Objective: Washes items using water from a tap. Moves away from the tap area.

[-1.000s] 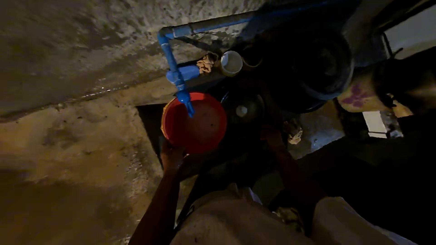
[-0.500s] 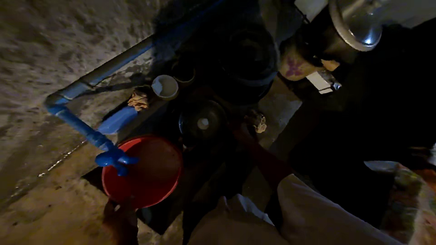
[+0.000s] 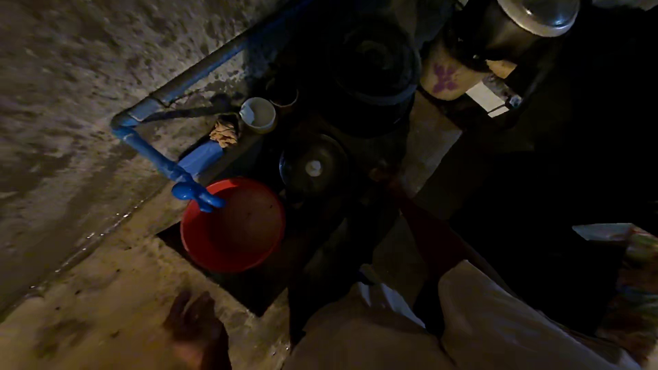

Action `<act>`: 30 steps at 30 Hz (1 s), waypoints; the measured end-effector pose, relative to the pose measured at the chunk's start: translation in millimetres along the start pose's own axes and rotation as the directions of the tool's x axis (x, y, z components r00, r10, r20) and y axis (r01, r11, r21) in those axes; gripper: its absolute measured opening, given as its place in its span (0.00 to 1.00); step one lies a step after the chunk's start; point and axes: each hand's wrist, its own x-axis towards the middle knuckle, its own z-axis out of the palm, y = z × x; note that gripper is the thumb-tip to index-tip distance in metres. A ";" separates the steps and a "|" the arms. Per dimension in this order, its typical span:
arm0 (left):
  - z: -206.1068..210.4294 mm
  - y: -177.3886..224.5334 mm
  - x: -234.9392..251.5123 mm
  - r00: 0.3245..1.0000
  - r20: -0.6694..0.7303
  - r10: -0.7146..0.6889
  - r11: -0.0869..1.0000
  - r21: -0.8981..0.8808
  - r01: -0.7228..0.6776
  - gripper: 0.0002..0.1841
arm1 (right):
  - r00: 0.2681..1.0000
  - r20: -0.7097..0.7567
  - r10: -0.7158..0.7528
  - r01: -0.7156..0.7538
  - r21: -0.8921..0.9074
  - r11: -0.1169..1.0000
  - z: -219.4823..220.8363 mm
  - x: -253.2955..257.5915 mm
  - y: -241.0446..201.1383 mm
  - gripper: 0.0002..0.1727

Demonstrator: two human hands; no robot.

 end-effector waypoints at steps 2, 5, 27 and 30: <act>-7.2 10.5 -16.9 0.992 0.074 0.103 0.995 -0.002 -0.103 0.27 | 0.996 0.082 0.027 -0.016 -0.133 0.991 4.9 -45.1 -2.2 0.29; -2.9 14.2 -32.1 0.937 0.186 0.294 0.956 -0.039 -0.292 0.23 | 0.980 0.190 0.052 0.011 -0.315 0.949 22.7 -99.3 2.8 0.32; 274.5 133.4 52.0 0.834 0.548 -0.071 0.977 0.205 -0.051 0.21 | 0.877 0.420 0.232 -0.254 -0.004 0.967 60.9 34.2 -67.1 0.26; 321.9 130.3 106.1 0.892 0.438 -0.114 0.923 0.378 -0.068 0.24 | 0.827 0.467 0.312 -0.356 0.007 0.934 69.9 57.3 -60.2 0.26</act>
